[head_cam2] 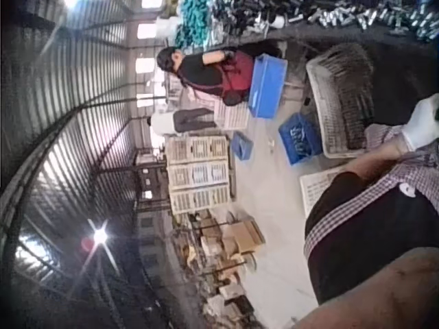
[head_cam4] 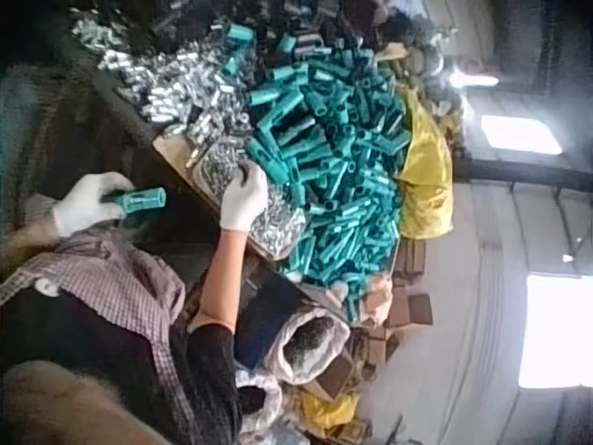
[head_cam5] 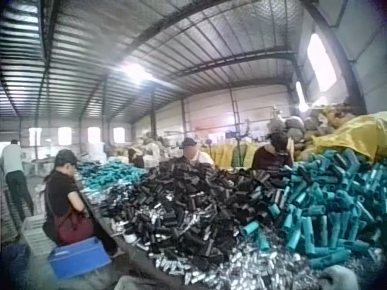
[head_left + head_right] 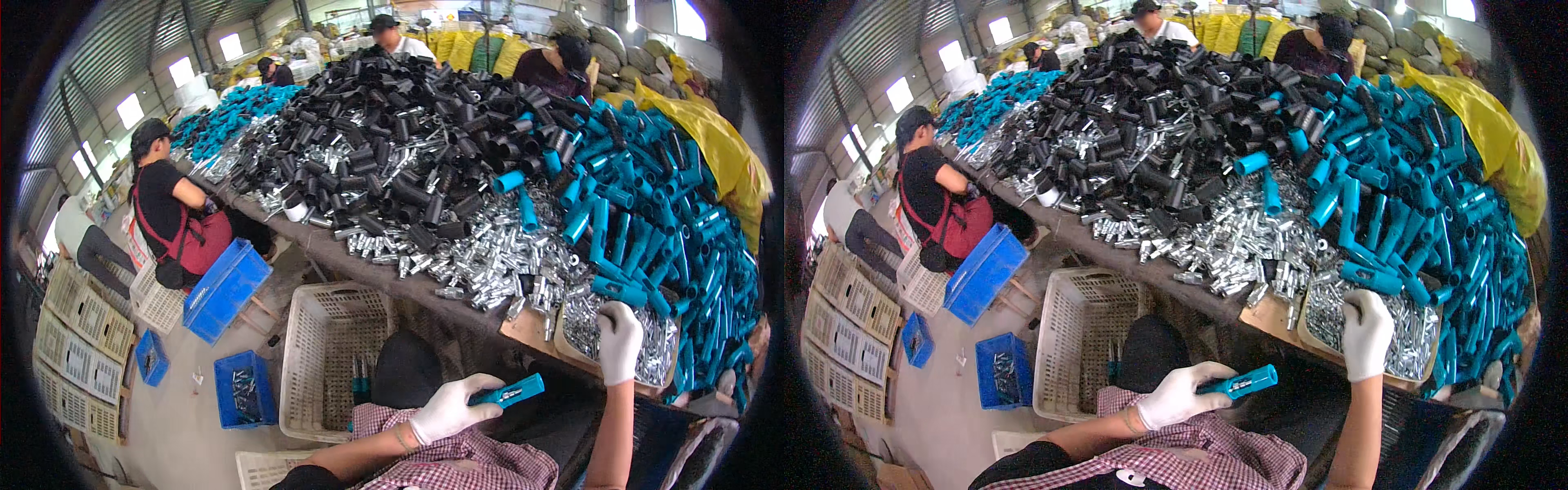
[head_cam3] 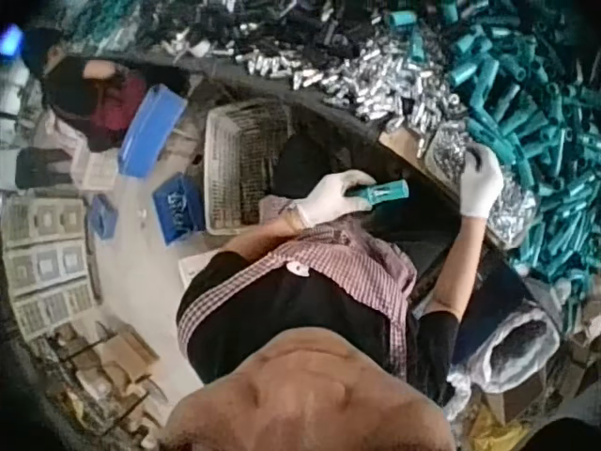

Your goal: The person assembles tools by inserting metal pins, springs, and cylinders into plastic housings and sleeves by hand, then places the assembled components into a basket.

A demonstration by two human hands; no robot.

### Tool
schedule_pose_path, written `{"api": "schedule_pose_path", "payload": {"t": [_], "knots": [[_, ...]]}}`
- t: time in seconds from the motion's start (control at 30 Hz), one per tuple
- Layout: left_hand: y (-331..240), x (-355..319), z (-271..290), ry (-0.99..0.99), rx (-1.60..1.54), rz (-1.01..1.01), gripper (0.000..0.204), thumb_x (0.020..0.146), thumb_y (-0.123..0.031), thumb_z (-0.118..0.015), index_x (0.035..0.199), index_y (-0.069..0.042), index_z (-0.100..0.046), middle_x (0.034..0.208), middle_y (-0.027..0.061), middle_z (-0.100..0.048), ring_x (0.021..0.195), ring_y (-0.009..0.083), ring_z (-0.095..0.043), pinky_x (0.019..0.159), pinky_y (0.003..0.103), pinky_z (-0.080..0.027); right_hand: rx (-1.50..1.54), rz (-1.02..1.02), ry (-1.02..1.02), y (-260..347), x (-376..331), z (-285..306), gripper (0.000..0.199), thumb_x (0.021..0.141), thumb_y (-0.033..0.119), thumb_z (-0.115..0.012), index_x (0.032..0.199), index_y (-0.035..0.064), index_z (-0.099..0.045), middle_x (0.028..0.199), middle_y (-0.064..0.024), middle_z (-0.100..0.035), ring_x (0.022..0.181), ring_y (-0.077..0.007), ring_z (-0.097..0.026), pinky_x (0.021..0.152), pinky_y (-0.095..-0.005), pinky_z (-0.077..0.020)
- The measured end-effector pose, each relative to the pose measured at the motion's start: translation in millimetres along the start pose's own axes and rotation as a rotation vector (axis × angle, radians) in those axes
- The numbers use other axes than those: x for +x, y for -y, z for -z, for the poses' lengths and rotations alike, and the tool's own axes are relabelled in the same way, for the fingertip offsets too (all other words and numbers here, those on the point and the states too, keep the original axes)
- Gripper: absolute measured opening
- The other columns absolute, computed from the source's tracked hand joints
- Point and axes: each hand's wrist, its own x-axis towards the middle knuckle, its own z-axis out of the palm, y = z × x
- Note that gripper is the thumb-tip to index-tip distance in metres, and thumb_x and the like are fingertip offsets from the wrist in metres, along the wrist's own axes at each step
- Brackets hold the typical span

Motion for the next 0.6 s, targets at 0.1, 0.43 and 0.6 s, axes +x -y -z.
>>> {"api": "schedule_pose_path", "payload": {"t": [0.1,0.43,0.6], "knots": [[11,6,1,-0.040,-0.056,-0.079,0.044,0.086,-0.019,-0.070,0.123,0.002,-0.059,0.105,0.0102,-0.068,0.091,0.0181,-0.065,0.083,0.030,-0.051,0.275,-0.140,0.026,26,-19,4,0.014,0.077,-0.007,-0.061,0.089,-0.0026,-0.067,0.082,-0.0120,-0.068,0.075,-0.0200,-0.065,0.072,-0.0308,-0.0504],[3,6,-12,-0.019,-0.630,0.195,0.048,0.093,-0.017,-0.063,0.135,0.003,-0.049,0.112,0.0053,-0.060,0.096,0.0096,-0.056,0.083,0.025,-0.047,0.713,-0.122,0.073,77,-119,-57,0.015,0.077,0.015,-0.076,0.080,0.0024,-0.069,0.077,-0.0070,-0.057,0.075,-0.0201,-0.055,0.067,-0.0312,-0.0452],[0,-2,-14,-0.004,-0.492,0.121,0.053,0.093,-0.020,-0.061,0.136,0.007,-0.046,0.118,0.0096,-0.059,0.102,0.0135,-0.054,0.090,0.027,-0.044,0.788,-0.191,0.047,83,-124,-56,0.014,0.078,0.014,-0.074,0.080,0.0015,-0.069,0.080,-0.0080,-0.056,0.076,-0.0186,-0.054,0.067,-0.0306,-0.0445]]}}
